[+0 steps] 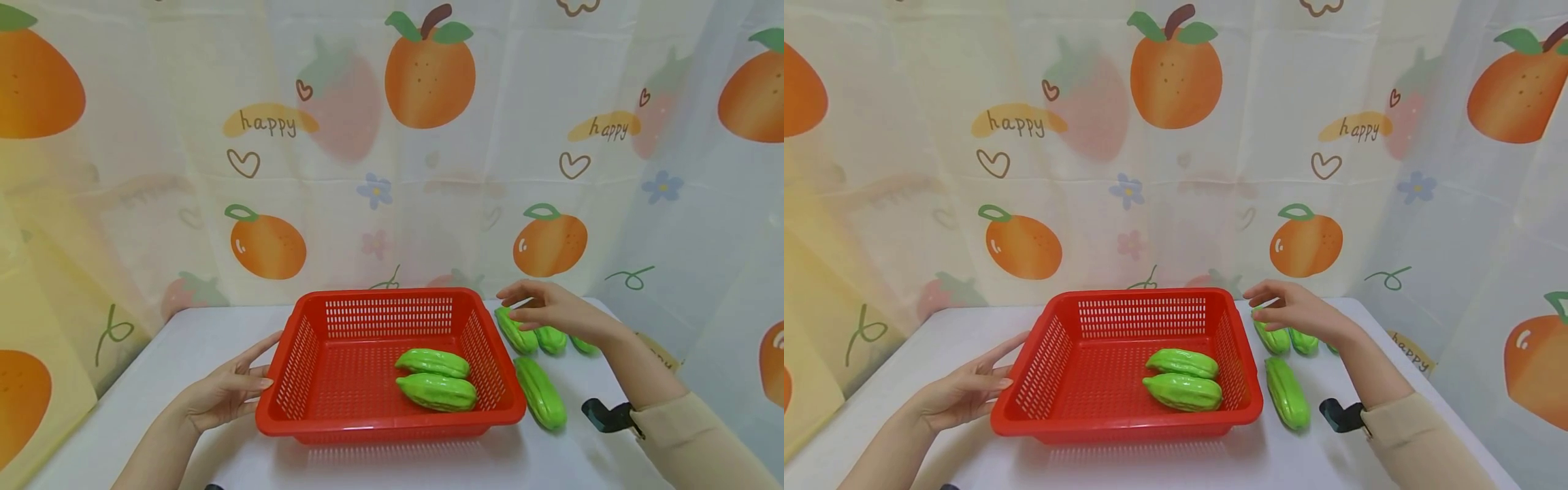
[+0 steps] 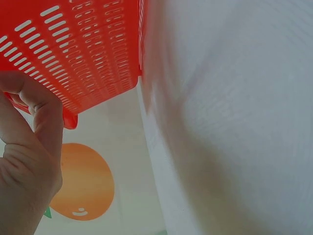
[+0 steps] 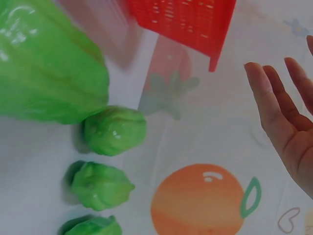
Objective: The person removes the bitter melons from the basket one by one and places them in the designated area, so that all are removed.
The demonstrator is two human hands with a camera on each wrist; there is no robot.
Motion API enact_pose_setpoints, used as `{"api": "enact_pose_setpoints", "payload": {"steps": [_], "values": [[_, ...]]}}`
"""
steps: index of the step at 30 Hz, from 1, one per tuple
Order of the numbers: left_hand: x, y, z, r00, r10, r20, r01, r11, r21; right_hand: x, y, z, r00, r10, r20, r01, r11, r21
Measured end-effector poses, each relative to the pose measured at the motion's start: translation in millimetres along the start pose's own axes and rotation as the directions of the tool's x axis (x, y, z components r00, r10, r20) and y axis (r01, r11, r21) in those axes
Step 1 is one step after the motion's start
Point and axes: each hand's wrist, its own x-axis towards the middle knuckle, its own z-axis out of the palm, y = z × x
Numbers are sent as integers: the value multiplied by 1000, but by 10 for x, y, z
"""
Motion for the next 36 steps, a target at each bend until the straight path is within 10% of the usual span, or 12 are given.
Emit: {"api": "enact_pose_setpoints", "payload": {"steps": [24, 36], "values": [[10, -10, 26, 999, 34, 26, -34, 999, 5, 521, -761, 245, 994, -83, 72, 86, 995, -43], [-11, -16, 27, 998, 49, 34, -49, 999, 13, 879, -790, 502, 986, -36, 160, 34, 999, 12]]}}
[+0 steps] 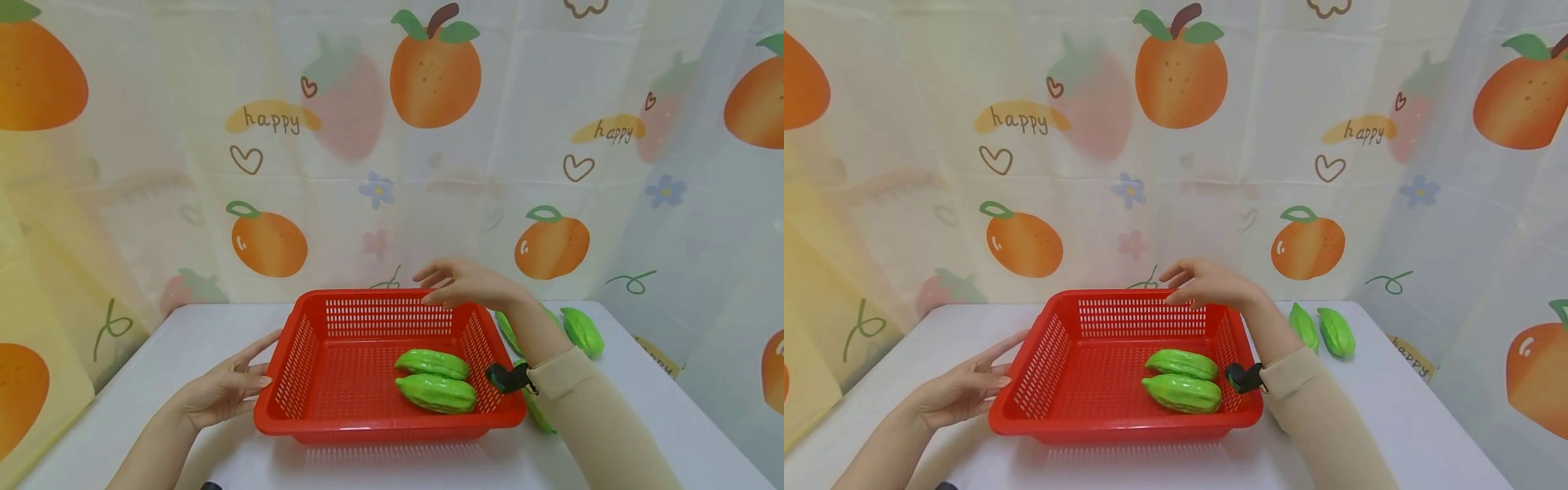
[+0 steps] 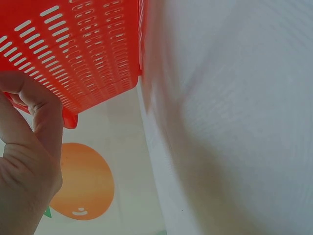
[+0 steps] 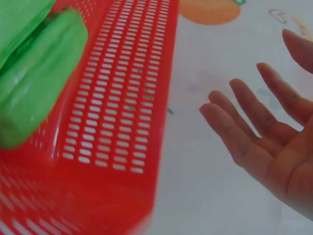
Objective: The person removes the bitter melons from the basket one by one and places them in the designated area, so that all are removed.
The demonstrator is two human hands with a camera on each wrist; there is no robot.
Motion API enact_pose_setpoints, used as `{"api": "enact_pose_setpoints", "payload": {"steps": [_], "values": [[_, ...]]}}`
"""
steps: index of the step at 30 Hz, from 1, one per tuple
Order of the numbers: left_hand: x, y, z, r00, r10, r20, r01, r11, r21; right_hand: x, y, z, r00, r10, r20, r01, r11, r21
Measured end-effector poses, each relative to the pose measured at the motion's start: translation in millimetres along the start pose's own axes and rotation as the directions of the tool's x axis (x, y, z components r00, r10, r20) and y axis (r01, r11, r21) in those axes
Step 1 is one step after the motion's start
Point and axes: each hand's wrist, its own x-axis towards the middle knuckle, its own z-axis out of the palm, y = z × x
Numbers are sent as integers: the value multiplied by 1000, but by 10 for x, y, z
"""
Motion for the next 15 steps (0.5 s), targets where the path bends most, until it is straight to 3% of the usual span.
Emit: {"api": "enact_pose_setpoints", "payload": {"steps": [5, 15], "values": [[0, 6, -1, 1000, 2, 7, -2, 1000, -1, 152, 54, 79, 996, 76, 38, -78, 996, 53], [1, 1, -14, 1000, -14, 2, 14, 1000, -5, 322, 249, 217, 965, 205, 161, -209, 978, 9]]}}
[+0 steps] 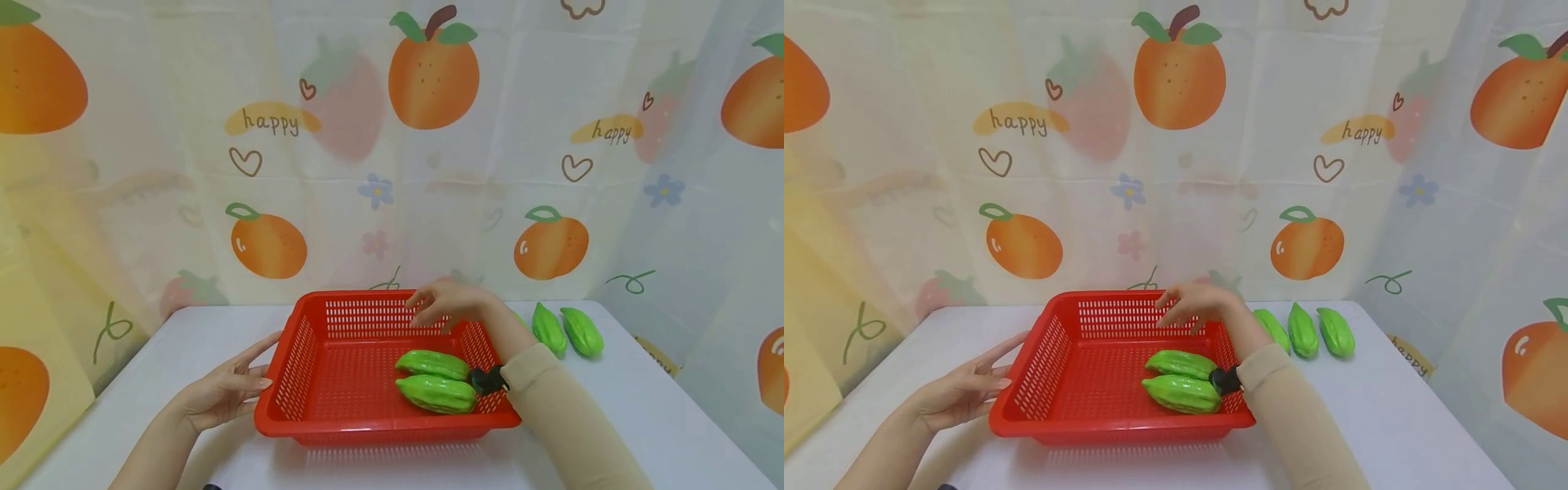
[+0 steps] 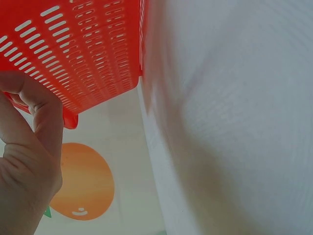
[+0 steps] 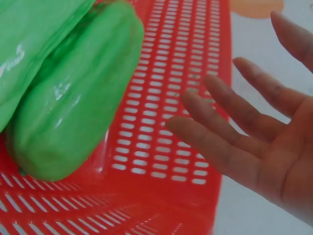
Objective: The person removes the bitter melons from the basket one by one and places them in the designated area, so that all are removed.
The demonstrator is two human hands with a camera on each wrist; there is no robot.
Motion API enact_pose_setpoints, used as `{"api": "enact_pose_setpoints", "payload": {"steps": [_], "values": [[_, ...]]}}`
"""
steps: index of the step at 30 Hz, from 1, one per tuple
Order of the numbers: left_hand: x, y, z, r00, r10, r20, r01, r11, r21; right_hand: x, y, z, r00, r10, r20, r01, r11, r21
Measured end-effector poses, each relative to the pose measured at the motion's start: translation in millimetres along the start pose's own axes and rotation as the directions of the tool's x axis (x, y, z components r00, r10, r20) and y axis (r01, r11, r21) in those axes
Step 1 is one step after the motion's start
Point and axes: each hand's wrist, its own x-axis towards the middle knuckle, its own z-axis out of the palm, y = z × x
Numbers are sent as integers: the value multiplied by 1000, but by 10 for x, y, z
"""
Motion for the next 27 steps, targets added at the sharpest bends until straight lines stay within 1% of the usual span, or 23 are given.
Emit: {"api": "enact_pose_setpoints", "payload": {"steps": [6, 11, 16, 22, 27], "values": [[14, -5, 4, 1000, -19, -18, 19, 1000, -9, 61, 149, -28, 997, 34, 76, -35, 999, 20], [21, 15, 16, 999, -21, -42, 21, 1000, 2, 86, 259, -61, 987, 66, 148, -78, 994, 76], [19, 22, 7, 998, -28, -50, 28, 1000, 8, 113, 301, -59, 977, 81, 198, -100, 991, 89], [9, 15, -3, 998, -27, -48, 28, 1000, 14, 161, 347, -21, 970, 131, 207, -146, 988, 57], [11, 3, -15, 1000, -19, -25, 19, 1000, 7, 172, 384, 18, 961, 193, 199, -199, 980, 11]]}}
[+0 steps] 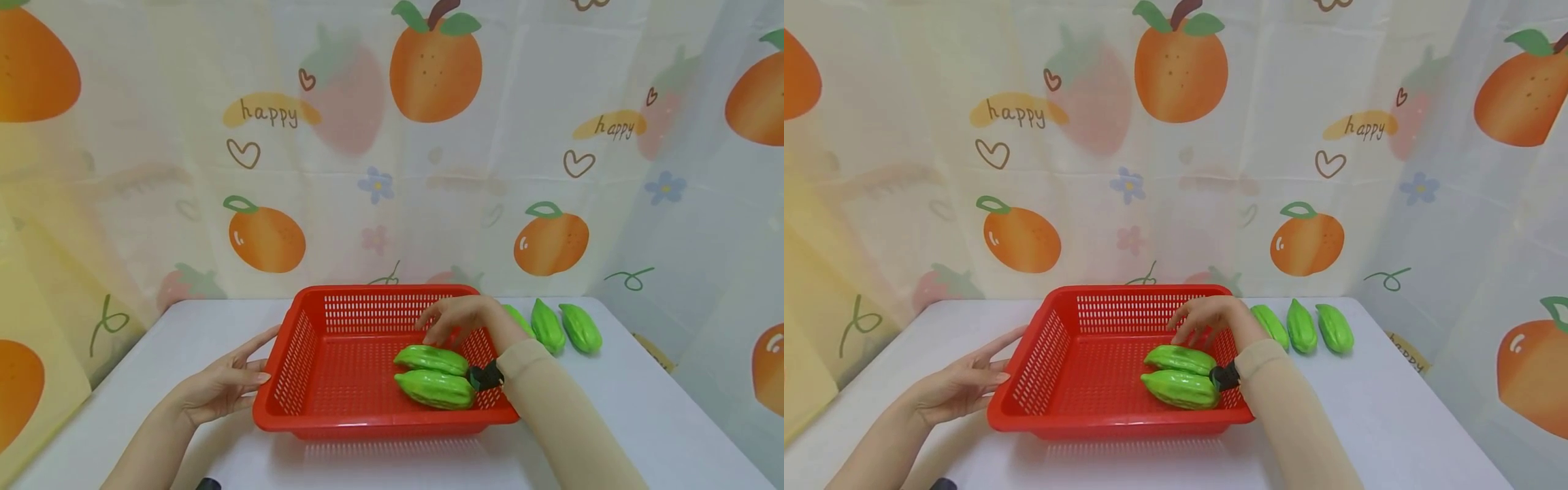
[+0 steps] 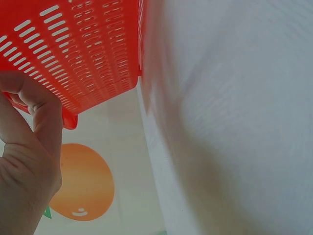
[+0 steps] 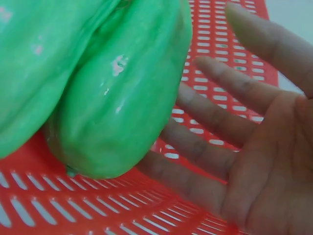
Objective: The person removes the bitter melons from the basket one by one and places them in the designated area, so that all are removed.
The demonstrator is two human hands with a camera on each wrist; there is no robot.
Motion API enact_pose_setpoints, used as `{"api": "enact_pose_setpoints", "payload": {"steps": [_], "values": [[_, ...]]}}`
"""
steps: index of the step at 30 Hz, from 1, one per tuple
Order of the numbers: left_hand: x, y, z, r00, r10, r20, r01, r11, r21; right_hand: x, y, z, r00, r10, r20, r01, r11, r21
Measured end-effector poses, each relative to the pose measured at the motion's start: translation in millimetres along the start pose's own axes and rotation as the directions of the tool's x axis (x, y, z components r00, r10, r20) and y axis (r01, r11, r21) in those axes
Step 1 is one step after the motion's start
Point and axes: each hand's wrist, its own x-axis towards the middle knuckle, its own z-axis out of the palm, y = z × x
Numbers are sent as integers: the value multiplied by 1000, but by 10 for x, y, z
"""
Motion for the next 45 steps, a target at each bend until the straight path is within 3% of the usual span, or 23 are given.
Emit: {"api": "enact_pose_setpoints", "payload": {"steps": [7, 23, 45], "values": [[-5, 4, 8, 1000, 9, 11, -9, 1000, -3, 39, 17, 22, 999, 50, 15, -50, 999, -13], [-3, 15, 31, 1000, 8, -3, -8, 1000, 2, 42, 43, 58, 996, 59, 71, -54, 996, -67], [-7, 12, 22, 1000, 4, -6, -4, 1000, -2, 71, 80, 32, 995, 53, 85, -45, 995, -88]]}}
